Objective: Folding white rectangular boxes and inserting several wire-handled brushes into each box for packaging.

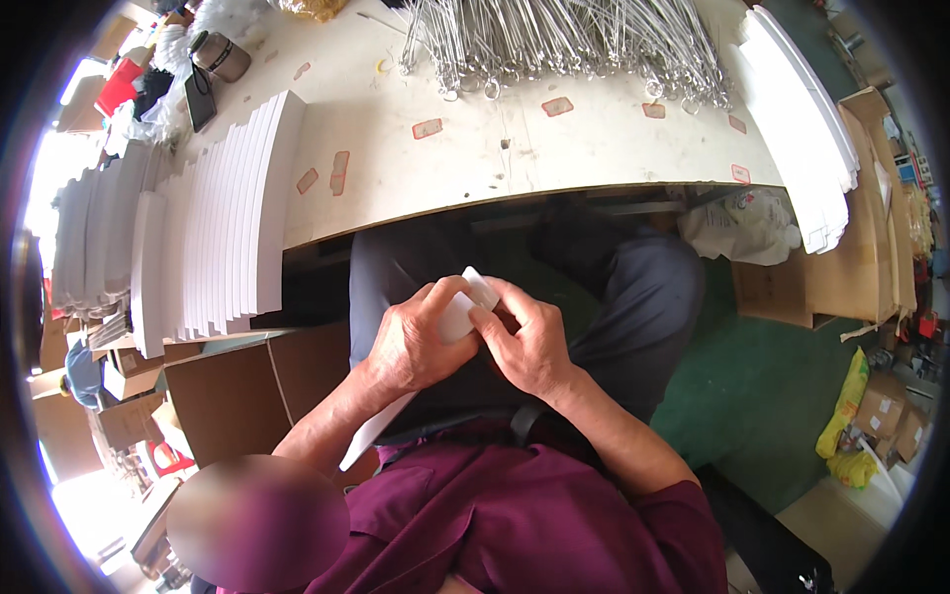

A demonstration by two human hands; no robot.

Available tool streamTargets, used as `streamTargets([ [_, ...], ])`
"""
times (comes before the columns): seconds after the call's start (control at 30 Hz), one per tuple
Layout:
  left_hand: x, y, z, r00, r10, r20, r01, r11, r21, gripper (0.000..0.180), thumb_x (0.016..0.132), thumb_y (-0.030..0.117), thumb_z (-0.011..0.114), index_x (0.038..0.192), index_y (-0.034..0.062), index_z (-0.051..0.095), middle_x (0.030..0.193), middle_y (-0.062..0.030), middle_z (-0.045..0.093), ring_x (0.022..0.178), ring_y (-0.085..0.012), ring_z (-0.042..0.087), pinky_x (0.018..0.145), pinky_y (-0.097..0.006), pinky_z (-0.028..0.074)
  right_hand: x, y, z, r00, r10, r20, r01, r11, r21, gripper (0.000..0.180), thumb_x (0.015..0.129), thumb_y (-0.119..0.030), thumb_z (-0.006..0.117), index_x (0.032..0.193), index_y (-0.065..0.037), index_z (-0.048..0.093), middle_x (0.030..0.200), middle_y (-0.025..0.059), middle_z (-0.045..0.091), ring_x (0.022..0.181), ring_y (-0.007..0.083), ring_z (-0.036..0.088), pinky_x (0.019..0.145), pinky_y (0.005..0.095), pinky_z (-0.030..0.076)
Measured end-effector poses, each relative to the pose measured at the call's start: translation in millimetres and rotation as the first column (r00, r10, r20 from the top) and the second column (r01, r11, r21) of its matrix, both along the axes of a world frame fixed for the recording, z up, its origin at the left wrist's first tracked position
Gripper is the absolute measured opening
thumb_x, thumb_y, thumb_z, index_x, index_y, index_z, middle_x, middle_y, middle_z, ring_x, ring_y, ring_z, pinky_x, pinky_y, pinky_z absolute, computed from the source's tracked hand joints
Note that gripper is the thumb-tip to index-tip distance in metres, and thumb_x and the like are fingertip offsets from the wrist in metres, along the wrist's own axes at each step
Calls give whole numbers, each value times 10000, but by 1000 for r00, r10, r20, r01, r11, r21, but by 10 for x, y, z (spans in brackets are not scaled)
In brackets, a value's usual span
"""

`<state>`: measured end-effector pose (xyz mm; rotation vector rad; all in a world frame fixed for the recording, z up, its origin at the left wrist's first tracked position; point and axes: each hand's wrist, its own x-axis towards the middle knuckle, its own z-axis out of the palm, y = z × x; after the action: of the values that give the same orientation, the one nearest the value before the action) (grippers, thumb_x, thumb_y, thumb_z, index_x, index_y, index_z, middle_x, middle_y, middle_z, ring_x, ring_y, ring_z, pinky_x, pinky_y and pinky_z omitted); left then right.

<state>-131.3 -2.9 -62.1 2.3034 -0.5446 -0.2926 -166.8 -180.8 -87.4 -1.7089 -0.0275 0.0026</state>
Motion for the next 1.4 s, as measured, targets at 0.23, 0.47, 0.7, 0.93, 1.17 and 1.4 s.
streamTargets([
  [0.23,-60,-17,56,993,71,-91,-70,997,14,685,795,198,772,1367,34,433,992,-266,720,844,-435,737,724,-493,622,74,-37,10,923,65,380,24,974,-225,227,991,-98,682,1168,39,718,824,140,735,662,207,693,620,314,542],
  [0.47,-105,-42,76,996,67,-54,-64,996,63,685,804,213,777,1358,-6,438,959,-259,723,838,-431,740,713,-493,623,101,10,71,992,-10,-129,28,990,137,135,992,-124,722,963,8,725,807,49,747,747,49,663,654,242,544],
  [0.7,-111,-42,36,995,84,-54,-81,995,59,570,804,218,809,1257,7,536,987,-224,731,895,-394,750,745,-461,626,80,50,67,977,39,-212,-4,986,164,154,961,-137,770,985,-1,702,823,62,750,750,58,673,656,239,548],
  [0.93,-135,-94,49,994,100,50,-100,995,13,428,770,185,806,1055,13,536,886,-195,704,771,-393,735,622,-474,607,98,104,16,972,-28,-233,78,976,205,173,962,-126,766,958,7,656,795,77,744,735,64,674,639,240,548],
  [1.17,-198,-56,15,987,156,-36,-153,987,54,493,781,224,804,1176,11,600,1005,-197,735,912,-382,744,770,-458,615,153,45,51,931,17,-366,103,946,306,187,973,-148,755,923,16,682,800,62,739,712,51,644,628,223,518],
  [1.4,-215,-21,-12,991,131,-39,-129,990,50,512,764,216,824,1177,13,599,982,-185,736,894,-374,746,750,-455,616,123,116,28,957,-72,-282,157,943,292,206,976,-154,751,853,0,691,763,41,729,686,42,629,614,220,501],
])
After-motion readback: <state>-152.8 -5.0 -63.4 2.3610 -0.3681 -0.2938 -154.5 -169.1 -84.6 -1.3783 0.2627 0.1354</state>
